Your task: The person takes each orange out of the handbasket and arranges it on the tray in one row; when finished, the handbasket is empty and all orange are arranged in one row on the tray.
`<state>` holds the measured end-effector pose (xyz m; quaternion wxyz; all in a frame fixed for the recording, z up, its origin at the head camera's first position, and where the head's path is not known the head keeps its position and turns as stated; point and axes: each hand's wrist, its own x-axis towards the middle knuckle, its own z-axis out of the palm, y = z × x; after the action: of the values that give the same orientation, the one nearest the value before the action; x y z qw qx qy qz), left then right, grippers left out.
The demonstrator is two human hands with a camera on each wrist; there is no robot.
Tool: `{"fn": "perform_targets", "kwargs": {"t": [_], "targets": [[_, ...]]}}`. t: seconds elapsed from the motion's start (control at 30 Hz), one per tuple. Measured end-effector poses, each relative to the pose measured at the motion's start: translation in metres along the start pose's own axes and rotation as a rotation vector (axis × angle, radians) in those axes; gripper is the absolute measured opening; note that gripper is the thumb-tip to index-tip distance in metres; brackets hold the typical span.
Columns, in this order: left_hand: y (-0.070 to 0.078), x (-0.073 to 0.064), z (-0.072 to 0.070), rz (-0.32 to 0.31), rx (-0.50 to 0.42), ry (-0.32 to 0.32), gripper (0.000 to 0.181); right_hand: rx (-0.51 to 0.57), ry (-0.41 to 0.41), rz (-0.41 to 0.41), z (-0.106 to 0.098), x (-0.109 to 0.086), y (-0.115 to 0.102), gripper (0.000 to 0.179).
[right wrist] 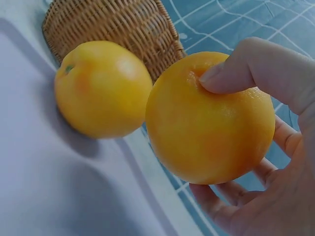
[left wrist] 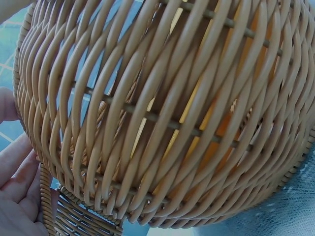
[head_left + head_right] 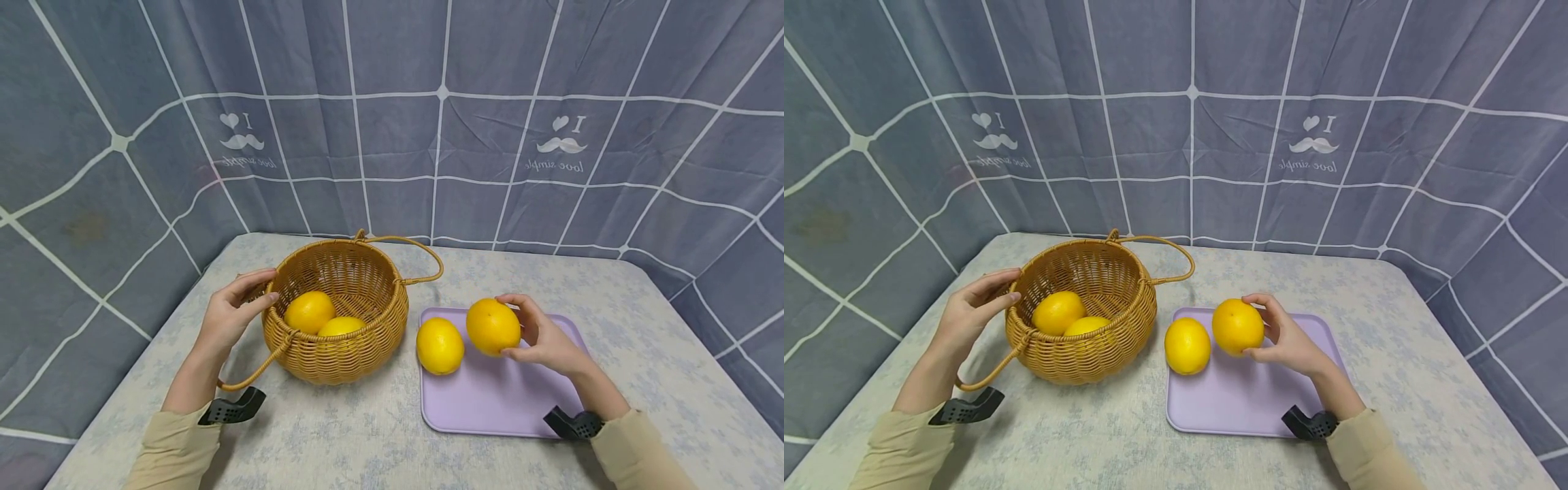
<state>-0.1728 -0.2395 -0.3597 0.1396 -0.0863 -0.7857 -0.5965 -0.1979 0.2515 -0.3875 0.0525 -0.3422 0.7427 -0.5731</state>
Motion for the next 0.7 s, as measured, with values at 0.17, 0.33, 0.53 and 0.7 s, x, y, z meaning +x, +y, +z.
{"fn": "perform_targets", "kwargs": {"t": [0.17,0.33,0.53,0.7], "targets": [[0.0,0.0,0.0,-0.004,0.007,0.004,0.043,0.022,0.007,0.043,0.001,-0.007,0.009,0.07],[-0.001,0.0,0.0,0.0,0.015,0.004,0.042,0.01,-0.002,0.065,0.002,-0.012,0.018,0.07],[-0.001,0.0,0.0,-0.002,0.022,0.003,0.043,0.009,-0.015,0.096,0.003,-0.015,0.025,0.069],[0.0,-0.001,0.0,0.001,0.025,0.001,0.043,0.011,-0.023,0.121,0.002,-0.016,0.028,0.07]]}}
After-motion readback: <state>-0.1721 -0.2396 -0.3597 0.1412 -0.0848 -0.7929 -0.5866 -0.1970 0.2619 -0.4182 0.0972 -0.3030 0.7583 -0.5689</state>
